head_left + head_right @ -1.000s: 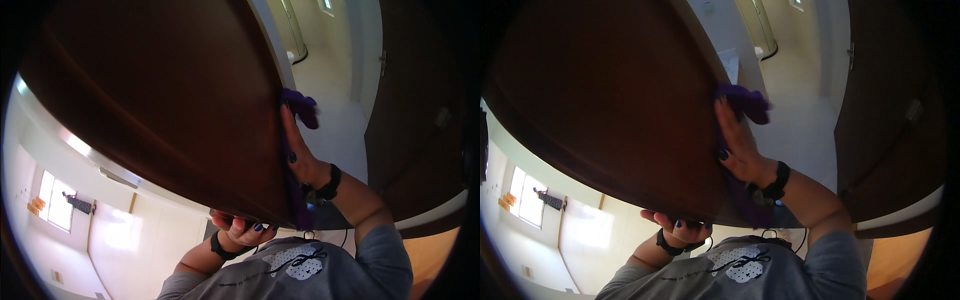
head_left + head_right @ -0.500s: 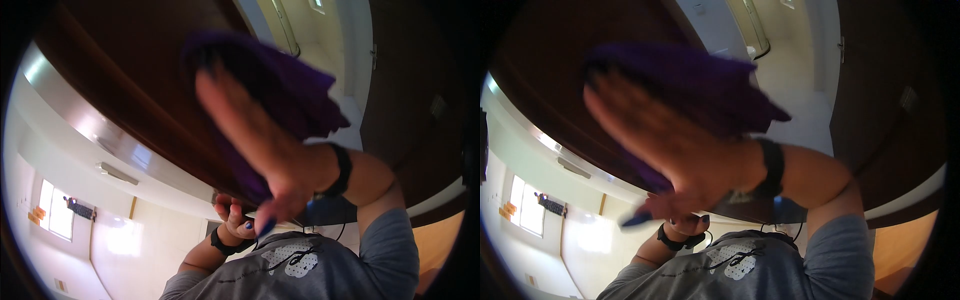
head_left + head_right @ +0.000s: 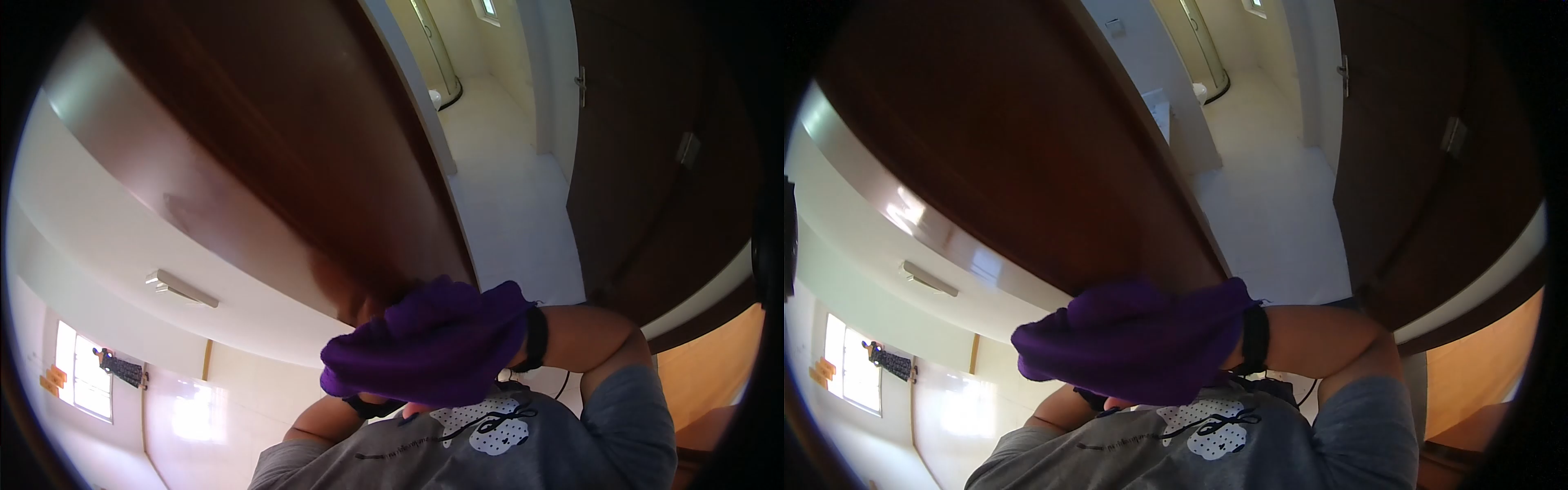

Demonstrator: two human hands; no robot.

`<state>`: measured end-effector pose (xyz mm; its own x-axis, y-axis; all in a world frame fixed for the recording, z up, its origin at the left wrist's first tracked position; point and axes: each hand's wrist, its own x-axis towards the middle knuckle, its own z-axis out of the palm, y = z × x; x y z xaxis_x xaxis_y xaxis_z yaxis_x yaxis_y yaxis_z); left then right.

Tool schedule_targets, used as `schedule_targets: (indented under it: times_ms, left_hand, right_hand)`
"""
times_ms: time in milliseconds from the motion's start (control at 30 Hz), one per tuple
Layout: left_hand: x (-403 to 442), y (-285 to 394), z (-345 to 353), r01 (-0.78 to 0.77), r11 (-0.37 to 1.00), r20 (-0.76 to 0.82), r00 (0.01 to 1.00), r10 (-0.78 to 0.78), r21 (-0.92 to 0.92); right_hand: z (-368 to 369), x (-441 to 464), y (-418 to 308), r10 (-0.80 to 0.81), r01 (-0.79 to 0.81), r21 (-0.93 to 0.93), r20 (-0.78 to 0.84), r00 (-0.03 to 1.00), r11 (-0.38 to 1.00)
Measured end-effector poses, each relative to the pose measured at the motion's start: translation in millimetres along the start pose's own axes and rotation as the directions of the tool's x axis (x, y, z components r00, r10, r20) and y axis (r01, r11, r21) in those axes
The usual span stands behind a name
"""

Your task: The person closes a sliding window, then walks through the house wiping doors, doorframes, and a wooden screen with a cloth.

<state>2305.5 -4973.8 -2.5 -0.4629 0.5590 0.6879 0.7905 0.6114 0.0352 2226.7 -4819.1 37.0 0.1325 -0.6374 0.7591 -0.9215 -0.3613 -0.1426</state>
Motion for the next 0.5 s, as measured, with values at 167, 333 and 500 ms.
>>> schedule_targets:
  times_ms: [167,333,500]
  left_hand:
    - [-34.8,20.8,-7.0,0.160,0.918,0.188,0.977,-0.096,-0.363]
    - [-64.0,44.7,5.3,0.231,0.802,0.265,0.960,-0.095,-0.551]
    - [-77.6,44.8,-4.3,0.302,0.678,0.300,0.946,-0.124,-0.670]
  right_hand:
    - [6.0,4.2,-23.6,0.039,-0.039,-0.037,0.004,0.999,0.999]
    - [21.9,0.0,-69.0,0.113,-0.111,-0.071,0.027,0.993,0.991]
    - [26.1,-1.6,-99.2,0.213,-0.209,-0.076,0.043,0.976,0.975]
